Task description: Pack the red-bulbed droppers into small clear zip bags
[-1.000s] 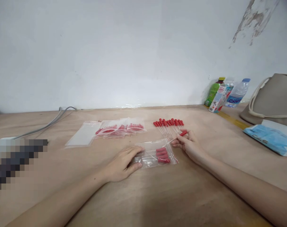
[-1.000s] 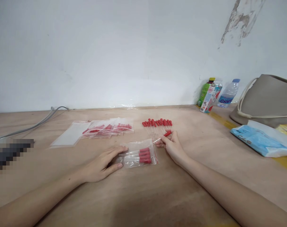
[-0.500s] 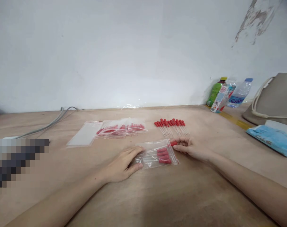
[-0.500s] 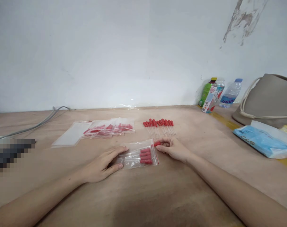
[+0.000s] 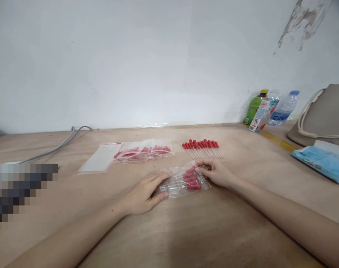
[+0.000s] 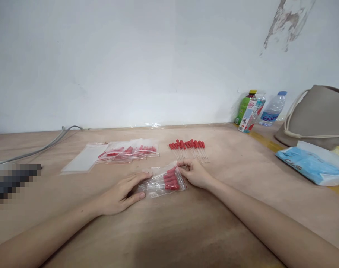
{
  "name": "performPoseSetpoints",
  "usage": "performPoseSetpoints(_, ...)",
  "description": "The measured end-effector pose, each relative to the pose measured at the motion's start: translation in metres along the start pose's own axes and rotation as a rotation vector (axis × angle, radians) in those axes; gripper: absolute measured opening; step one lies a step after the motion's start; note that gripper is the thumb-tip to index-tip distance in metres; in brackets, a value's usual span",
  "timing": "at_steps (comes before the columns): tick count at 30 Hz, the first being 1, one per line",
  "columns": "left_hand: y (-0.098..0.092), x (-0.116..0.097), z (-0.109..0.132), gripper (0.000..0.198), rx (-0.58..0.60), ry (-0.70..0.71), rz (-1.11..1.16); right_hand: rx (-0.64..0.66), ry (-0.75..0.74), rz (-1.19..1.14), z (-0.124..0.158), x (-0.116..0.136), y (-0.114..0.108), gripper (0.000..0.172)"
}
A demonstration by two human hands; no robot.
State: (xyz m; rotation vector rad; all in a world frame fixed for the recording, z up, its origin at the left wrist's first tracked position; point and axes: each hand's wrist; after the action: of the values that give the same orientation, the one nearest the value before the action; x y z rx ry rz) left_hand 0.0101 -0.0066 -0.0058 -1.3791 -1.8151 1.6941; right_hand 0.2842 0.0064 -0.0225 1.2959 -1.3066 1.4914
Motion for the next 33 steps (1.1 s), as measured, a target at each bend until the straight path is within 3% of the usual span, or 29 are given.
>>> performPoseSetpoints(6, 0.001, 0.002, 0.0, 0.045, -0.012, 0.008, 0.011, -0.161, -0.009, 0.019, -0.003, -0.005, 0.003, 0.027)
performPoseSetpoints(11, 0.002, 0.002, 0.001, 0.045, -0.013, -0.001, 0.02, -0.002, -0.075, 0.031, 0.001, 0.0, 0.002, 0.025)
performPoseSetpoints(16, 0.001, 0.002, 0.001, 0.045, -0.006, -0.007, 0.014, -0.194, 0.085, 0.018, 0.005, 0.005, -0.002, 0.034)
performPoseSetpoints(22, 0.0, 0.0, 0.001, 0.045, 0.004, 0.006, 0.014, 0.154, 0.068, -0.031, 0.013, 0.008, 0.005, 0.031)
performPoseSetpoints(24, 0.001, 0.0, 0.002, 0.041, -0.074, 0.015, -0.022, 0.174, 0.089, -0.045, 0.015, 0.01, 0.003, 0.031)
performPoseSetpoints(28, 0.003, 0.002, 0.002, 0.026, -0.407, -0.041, -0.188, 0.156, 0.108, -0.143, 0.013, 0.019, -0.015, 0.031)
performPoseSetpoints(33, -0.005, 0.012, -0.002, 0.024, -0.62, -0.179, -0.36, -0.082, 0.012, -0.332, -0.004, 0.035, -0.03, 0.021)
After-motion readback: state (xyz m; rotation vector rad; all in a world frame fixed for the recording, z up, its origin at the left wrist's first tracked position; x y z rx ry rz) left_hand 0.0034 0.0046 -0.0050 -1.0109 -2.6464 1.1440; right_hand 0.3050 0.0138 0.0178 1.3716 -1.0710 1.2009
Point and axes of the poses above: each hand's wrist, its own z-axis away from the middle knuckle, its own y-axis out of the palm, x = y × z, and after that the axes turned 2 degrees about -x, right-handed
